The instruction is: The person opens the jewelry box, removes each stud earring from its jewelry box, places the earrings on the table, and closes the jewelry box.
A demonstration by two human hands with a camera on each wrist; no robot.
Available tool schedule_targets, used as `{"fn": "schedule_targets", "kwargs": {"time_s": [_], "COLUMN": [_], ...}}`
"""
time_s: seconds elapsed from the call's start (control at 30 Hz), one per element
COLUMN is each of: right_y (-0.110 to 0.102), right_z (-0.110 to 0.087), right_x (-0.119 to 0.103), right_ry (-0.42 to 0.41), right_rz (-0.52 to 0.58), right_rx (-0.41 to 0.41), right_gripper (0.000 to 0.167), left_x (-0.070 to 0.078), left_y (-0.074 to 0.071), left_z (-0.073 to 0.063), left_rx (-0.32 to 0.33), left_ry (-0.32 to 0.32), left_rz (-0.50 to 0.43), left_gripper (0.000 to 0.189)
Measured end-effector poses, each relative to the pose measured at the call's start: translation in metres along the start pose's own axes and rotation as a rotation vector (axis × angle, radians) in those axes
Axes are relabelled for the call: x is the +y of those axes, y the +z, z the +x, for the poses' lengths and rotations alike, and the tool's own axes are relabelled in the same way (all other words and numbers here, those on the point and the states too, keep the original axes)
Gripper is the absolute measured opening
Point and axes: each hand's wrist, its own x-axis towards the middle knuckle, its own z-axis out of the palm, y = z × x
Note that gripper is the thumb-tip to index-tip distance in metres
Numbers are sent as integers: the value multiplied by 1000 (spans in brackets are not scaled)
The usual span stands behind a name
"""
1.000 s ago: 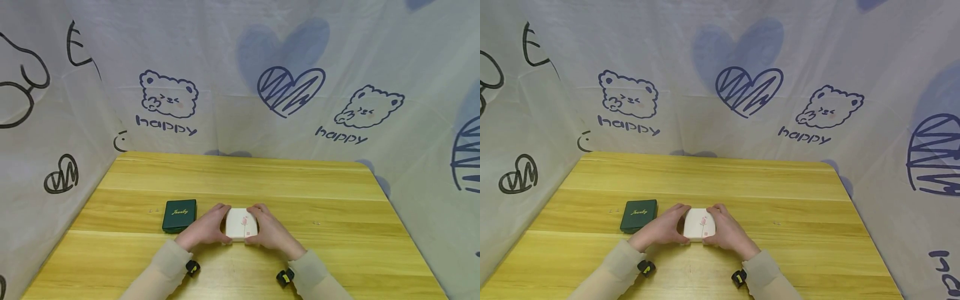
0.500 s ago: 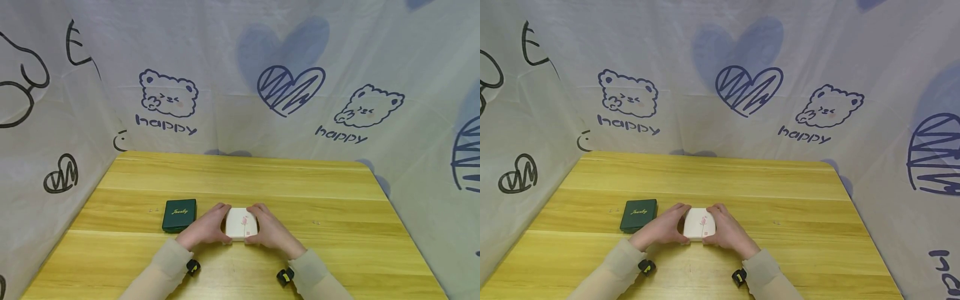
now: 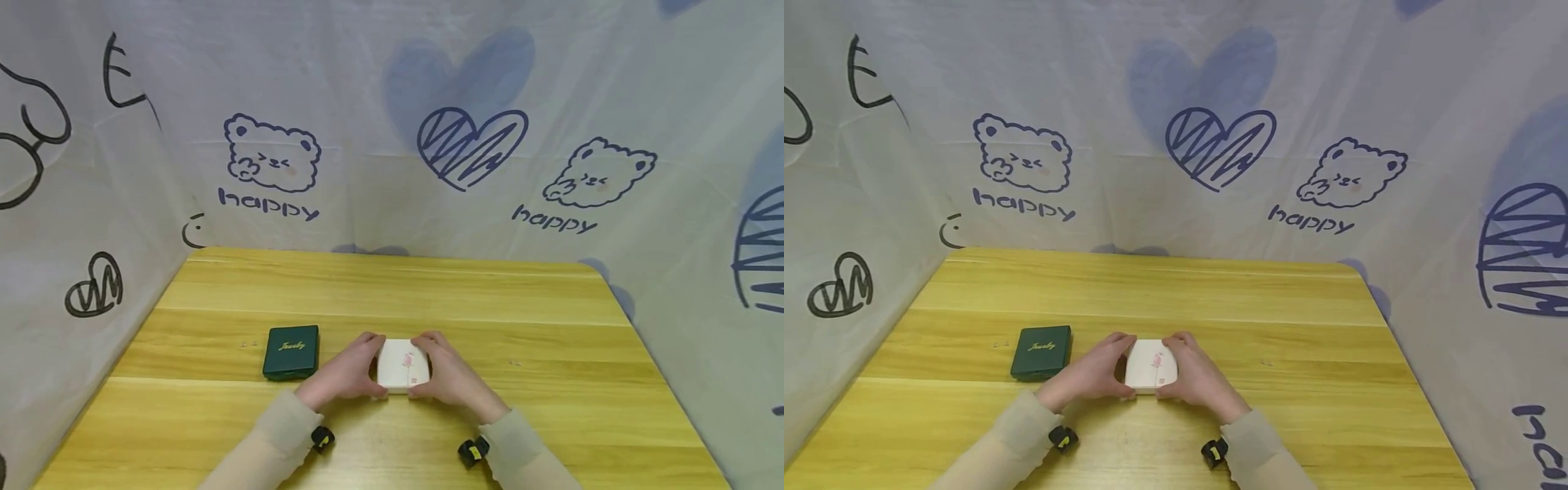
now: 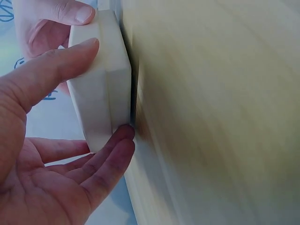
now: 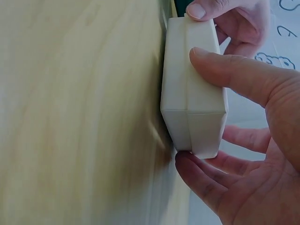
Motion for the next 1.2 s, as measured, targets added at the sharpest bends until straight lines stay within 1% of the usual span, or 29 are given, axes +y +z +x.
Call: {"fn": "schedule_targets", "kwargs": {"time_s": [0.2,0.37,0.53,0.8,1.07,1.2], "right_y": [-11,-19,-29,-46,-57,-58], "right_z": [-5,-10,-15,-23,-28,-29], "right_x": [8,21,35,56,66,70], "right_ry": [36,67,88,119,138,155], "right_rz": [22,41,43,34,39,49], "right_rx": [27,56,76,73,63,52], "right_gripper": [85,86,86,86,86,85], "left_x": [8,13,22,40,50,53], "left_y": [5,12,19,33,39,40], "left_z": [6,14,19,25,29,30], "left_rx": [-3,-1,-32,-98,-124,-129], "left_ry": [6,35,62,84,89,108], "left_rz": [7,13,12,36,30,24], "left_gripper": [91,84,79,79,80,79]}}
